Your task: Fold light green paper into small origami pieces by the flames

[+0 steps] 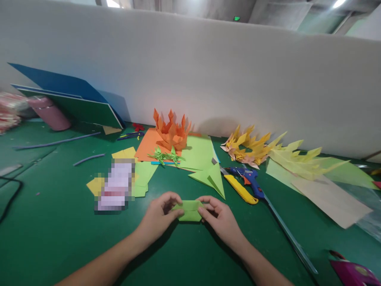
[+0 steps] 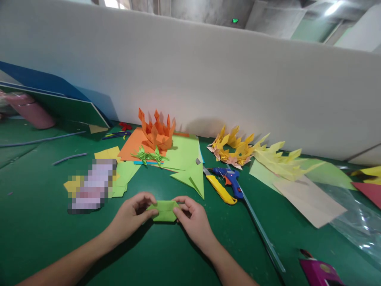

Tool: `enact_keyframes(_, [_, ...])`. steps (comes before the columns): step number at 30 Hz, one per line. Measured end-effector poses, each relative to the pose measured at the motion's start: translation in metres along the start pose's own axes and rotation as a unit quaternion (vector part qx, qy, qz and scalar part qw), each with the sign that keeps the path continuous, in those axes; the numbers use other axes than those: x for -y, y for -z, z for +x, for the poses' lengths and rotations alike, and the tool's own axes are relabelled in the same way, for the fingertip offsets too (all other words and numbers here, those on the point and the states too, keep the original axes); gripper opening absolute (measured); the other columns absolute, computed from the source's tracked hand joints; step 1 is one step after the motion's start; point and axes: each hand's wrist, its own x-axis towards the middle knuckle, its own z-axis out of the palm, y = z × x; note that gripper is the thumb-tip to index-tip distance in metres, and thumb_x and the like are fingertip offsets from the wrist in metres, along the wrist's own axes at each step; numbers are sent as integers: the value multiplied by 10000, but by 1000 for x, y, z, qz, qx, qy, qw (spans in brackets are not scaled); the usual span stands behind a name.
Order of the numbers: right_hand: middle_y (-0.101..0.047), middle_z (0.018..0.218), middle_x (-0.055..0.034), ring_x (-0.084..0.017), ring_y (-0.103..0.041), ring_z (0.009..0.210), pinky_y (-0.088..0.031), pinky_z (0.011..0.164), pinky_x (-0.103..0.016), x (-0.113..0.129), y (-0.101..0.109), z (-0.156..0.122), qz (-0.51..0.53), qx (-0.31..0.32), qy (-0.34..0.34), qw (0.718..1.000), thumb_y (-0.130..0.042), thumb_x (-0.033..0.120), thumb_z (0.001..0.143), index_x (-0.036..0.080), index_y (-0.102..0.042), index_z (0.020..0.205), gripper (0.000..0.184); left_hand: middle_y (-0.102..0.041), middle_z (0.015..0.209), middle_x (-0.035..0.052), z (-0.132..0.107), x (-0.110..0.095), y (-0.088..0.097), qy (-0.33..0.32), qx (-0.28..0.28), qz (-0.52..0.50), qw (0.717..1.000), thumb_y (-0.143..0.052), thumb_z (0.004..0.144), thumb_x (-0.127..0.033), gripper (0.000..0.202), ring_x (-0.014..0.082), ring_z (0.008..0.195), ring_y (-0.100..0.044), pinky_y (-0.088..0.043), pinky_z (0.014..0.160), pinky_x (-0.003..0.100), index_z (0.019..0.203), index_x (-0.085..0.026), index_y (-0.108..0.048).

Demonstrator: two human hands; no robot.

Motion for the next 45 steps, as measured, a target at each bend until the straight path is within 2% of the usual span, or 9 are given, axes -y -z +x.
enact_keyframes(3, [-653,678,-15,-138,-584,566,-471,548,-244,-4,0,1,-41,-12,45,998,-600,401,729,177,-599,833,248,-639,629,-44,0,1,3,-40,-12,21,999,-594,670,-194,182,126,611,-604,-470,595,234,848,-201,-556])
enact_keyframes(8, [-680,686,-21,-149,-630,595,-506,576,-253,-6,5,4,-145,-48,155,976,-549,253,788,190,-638,764,112,-703,745,-5,3,3,11,-178,0,172,969,-538,769,-158,100,128,679,-643,-493,652,239,771,-199,-629])
enact_keyframes(12, [-714,870,-48,-161,-656,818,-512,759,-296,-2,11,5,-247,-54,347,903,-488,135,830,208,-641,804,171,-673,765,23,6,6,17,-347,-18,282,894,-475,833,-143,184,125,717,-615,-480,672,241,756,-192,-635])
enact_keyframes(16, [-698,909,-71,-171,-627,841,-512,754,-315,2,15,4,-345,-9,456,821,-460,92,846,190,-626,838,193,-629,746,30,7,5,20,-404,17,379,832,-412,853,-107,247,132,702,-560,-451,633,241,744,-182,-621])
enact_keyframes(19, [-696,848,-68,-177,-613,772,-520,689,-312,1,16,4,-408,41,465,785,-411,90,868,171,-628,849,232,-635,737,31,6,4,22,-411,93,429,799,-387,861,-99,257,142,681,-545,-441,620,255,763,-171,-613])
enact_keyframes(23, [-694,908,-88,-195,-606,810,-526,704,-325,-3,19,2,-448,76,456,765,-369,76,867,146,-632,915,276,-667,819,56,-1,9,32,-426,130,449,775,-370,857,-80,270,159,741,-559,-458,686,284,878,-161,-627])
enact_keyframes(28, [-663,989,-124,-212,-583,877,-520,738,-343,-6,24,-3,-458,91,439,767,-365,69,855,132,-622,993,298,-666,1016,91,-15,18,42,-435,102,458,769,-359,840,-42,316,186,869,-566,-466,788,317,1035,-127,-595])
enact_keyframes(40, [-637,929,-146,-212,-570,860,-520,724,-362,-6,27,-5,-447,79,433,779,-364,36,825,135,-623,986,321,-655,890,68,-21,14,38,-362,93,469,800,-369,834,-46,305,176,806,-541,-445,732,316,998,-159,-600])
enact_keyframes(45, [-662,970,-133,-211,-599,892,-533,761,-374,-7,30,-7,-464,72,433,769,-351,48,825,153,-615,1033,352,-590,724,48,-16,9,27,-364,93,515,770,-373,877,-132,275,176,675,-496,-408,617,312,1078,-144,-560])
